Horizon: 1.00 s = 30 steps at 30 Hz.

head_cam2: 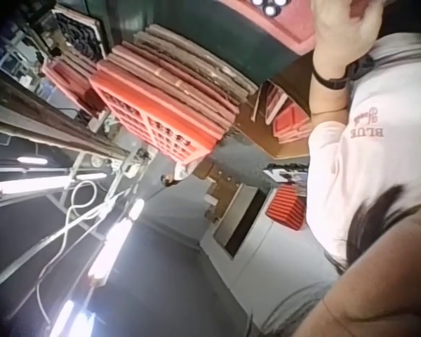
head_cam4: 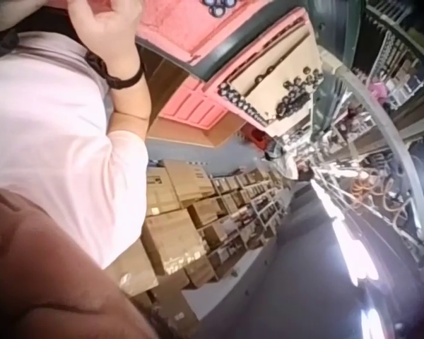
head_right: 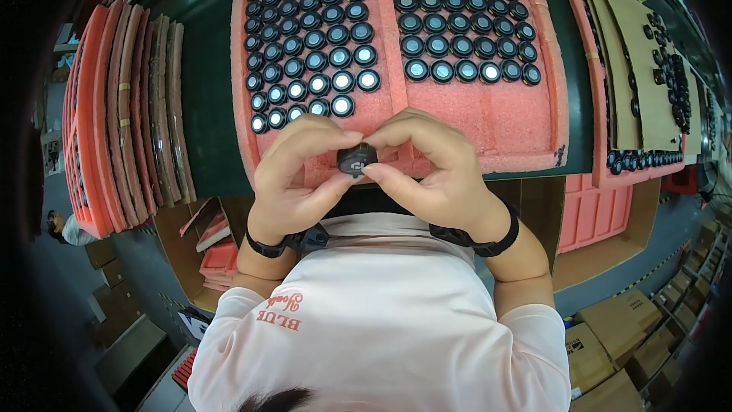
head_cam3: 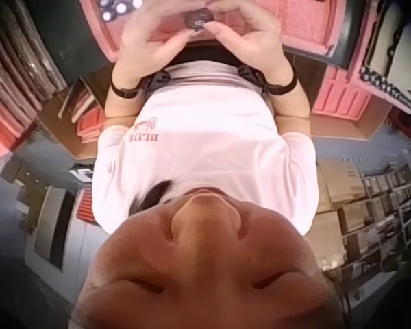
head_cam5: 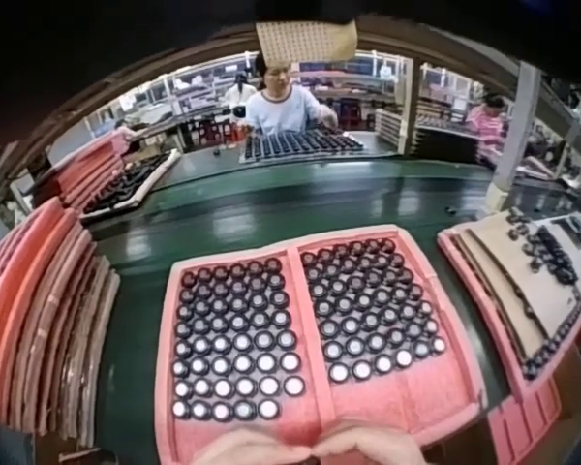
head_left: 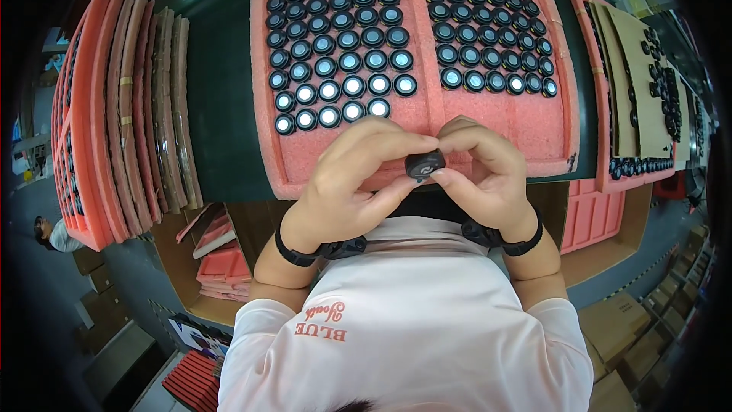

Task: The person picks up two wireless microphones from a tray, turns them over to inspect different sides, and places them back into the tray. This process is repeated for several other pairs of microphones throughout the video.

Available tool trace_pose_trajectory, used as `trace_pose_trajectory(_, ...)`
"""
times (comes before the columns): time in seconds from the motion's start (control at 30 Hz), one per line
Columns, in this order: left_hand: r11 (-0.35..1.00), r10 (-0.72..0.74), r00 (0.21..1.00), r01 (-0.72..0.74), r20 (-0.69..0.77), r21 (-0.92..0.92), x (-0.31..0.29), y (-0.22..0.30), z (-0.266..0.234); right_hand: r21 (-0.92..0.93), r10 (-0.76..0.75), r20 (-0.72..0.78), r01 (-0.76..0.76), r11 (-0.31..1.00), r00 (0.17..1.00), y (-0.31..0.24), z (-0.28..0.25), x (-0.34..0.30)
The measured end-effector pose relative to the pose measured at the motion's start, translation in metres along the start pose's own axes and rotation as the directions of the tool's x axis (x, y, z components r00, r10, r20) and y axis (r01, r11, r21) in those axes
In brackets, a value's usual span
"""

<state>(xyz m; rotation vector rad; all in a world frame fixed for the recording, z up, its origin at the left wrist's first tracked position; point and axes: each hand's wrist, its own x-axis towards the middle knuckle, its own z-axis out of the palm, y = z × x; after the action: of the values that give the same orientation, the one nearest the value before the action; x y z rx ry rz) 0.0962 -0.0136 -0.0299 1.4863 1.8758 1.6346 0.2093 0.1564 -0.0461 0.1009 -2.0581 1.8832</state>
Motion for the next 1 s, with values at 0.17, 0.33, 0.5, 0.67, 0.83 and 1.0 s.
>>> trace_pose_trajectory(0.17, 0.989, -0.07, 0.997, 0.067, -0.019, -0.133, -0.0034, 0.0025, -0.0015, -0.106, -0.124, 0.001, 0.124, 0.987, 0.992, -0.0015, 0.0001, 0.0034)
trace_pose_trajectory(0.33, 0.995, 0.024, 0.999, -0.026, -0.025, -0.101, -0.0028, 0.0011, -0.0043, -0.193, -0.218, 0.012, 0.216, 0.957, 0.976, -0.0043, 0.0008, 0.0059)
trace_pose_trajectory(0.5, 0.995, 0.077, 0.996, -0.079, -0.033, -0.064, -0.0031, 0.0012, -0.0057, -0.225, -0.23, 0.023, 0.229, 0.947, 0.973, -0.0059, 0.0023, 0.0059)
trace_pose_trajectory(0.67, 0.996, 0.08, 0.995, -0.083, -0.054, -0.044, -0.0039, 0.0037, -0.005, -0.223, -0.256, 0.025, 0.255, 0.941, 0.966, -0.006, 0.0045, 0.005)
trace_pose_trajectory(0.83, 0.995, 0.093, 0.993, -0.095, -0.066, -0.017, -0.0043, 0.0054, -0.0043, -0.202, -0.295, -0.008, 0.287, 0.936, 0.955, -0.004, 0.0075, 0.0031)
trace_pose_trajectory(1.0, 0.995, 0.092, 0.993, -0.095, -0.079, -0.034, -0.0063, 0.0054, -0.0038, -0.222, -0.305, 0.008, 0.299, 0.928, 0.952, -0.0044, 0.0071, 0.004)
